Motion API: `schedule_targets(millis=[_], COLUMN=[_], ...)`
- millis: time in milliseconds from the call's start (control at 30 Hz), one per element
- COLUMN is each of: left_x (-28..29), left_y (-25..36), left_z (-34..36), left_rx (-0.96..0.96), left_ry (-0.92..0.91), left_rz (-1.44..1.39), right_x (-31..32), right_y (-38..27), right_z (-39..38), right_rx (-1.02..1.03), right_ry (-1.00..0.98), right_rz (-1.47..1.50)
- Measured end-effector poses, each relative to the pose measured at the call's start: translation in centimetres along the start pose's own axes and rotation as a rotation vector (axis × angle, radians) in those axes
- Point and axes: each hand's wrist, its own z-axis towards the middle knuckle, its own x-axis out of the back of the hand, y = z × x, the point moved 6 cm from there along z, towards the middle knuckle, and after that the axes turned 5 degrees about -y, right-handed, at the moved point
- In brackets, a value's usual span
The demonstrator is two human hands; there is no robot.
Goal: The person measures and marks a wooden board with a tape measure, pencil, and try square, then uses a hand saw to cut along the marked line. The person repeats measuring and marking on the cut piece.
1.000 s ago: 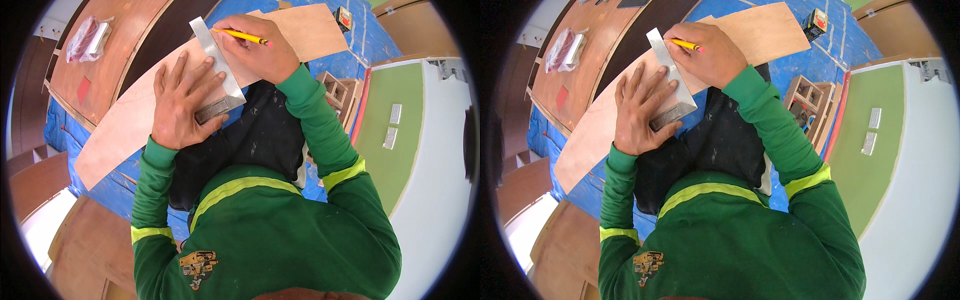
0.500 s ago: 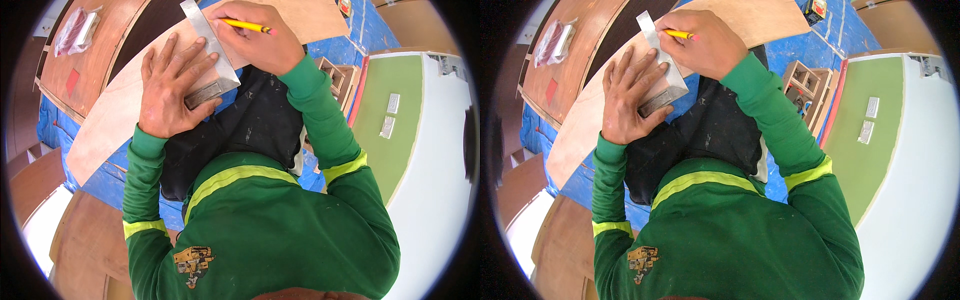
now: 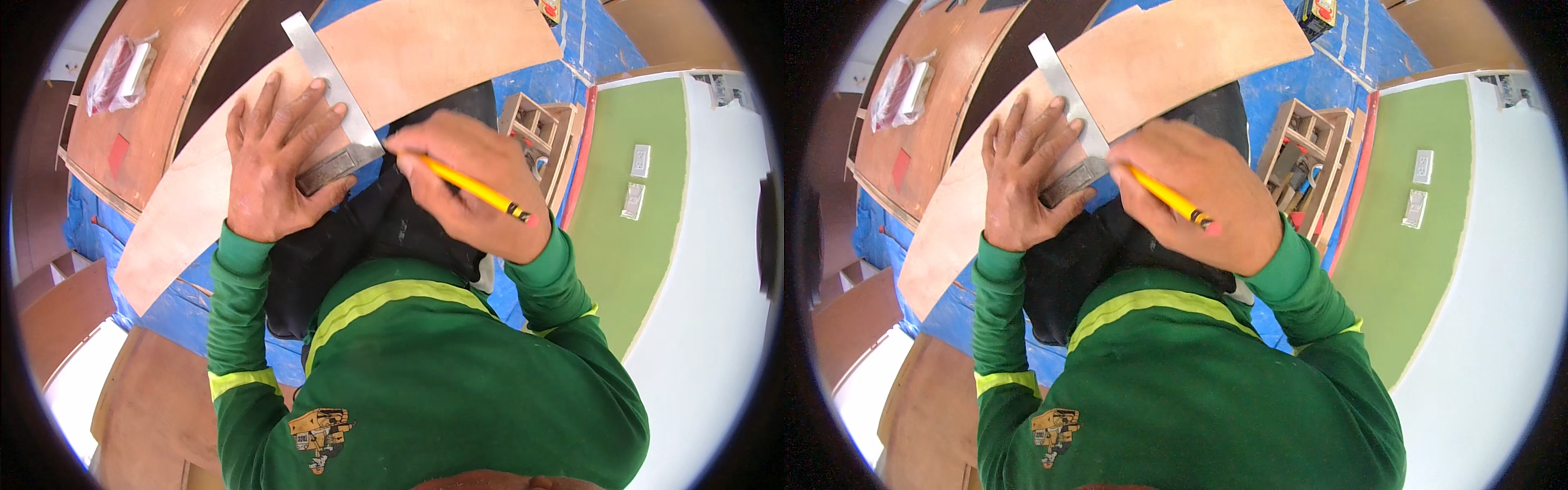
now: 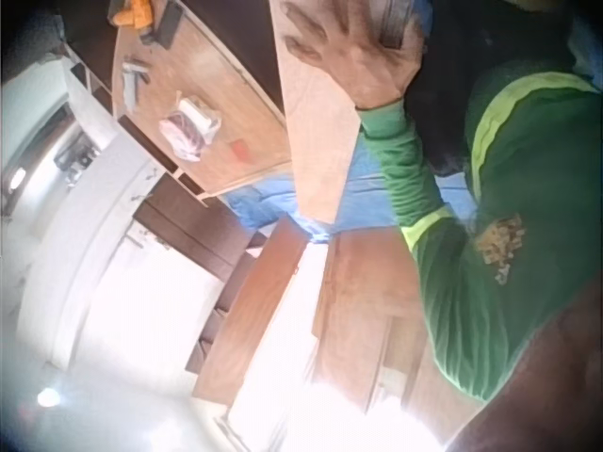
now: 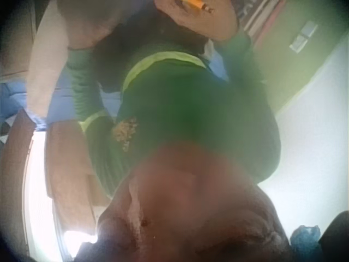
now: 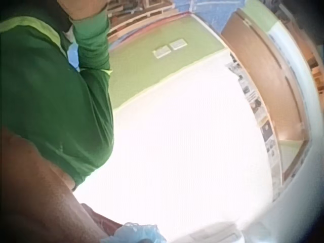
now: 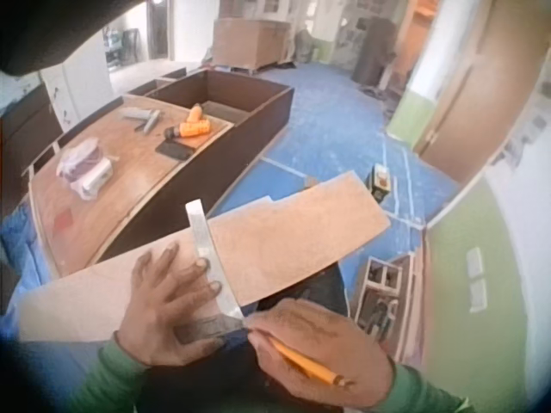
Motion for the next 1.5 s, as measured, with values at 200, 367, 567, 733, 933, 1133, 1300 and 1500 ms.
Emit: schedule_targets(millis=[200, 367, 567, 733, 933, 1133, 1300, 1500], left_x=[-0.4, -0.2, -0.2, 0.0, 0.1, 0.0, -1.2, -0.5], left_y=[0.1, -0.1, -0.6, -0.8, -0.6, 0.4, -1.9, 0.9], left_z=[0.2, 0.2, -0.3, -0.8, -2.0, -3.3, -5.8, -5.5], left_rx=[-0.009, -0.002, 0.004, 0.043, -0.015, -0.035, 0.237, 0.175], left_ry=[-0.028, 0.01, -0.011, -0.005, 0.06, 0.155, 0.422, 0.259], left_rz=[0.025, -0.018, 0.008, -0.015, -0.034, -0.375, -1.182, -1.074], right_x=[-1.3, -1.9, -2.6, -1.7, -1.4, -4.5, -5.6, -4.9], right_y=[3.8, 5.7, 5.9, 0.8, 0.8, 2.2, 2.6, 1.9], right_z=[5.8, 9.4, 10.6, 2.9, -2.2, -2.2, -1.9, -2.1], right_rx=[0.216, 0.309, 0.211, 0.109, -0.189, -0.235, -0.459, -0.345], right_ry=[0.257, 0.295, 0.202, 0.047, -0.111, 0.081, -0.095, 0.071], right_rz=[-0.142, -0.139, -0.097, -0.155, 0.009, 0.259, 0.594, 0.871])
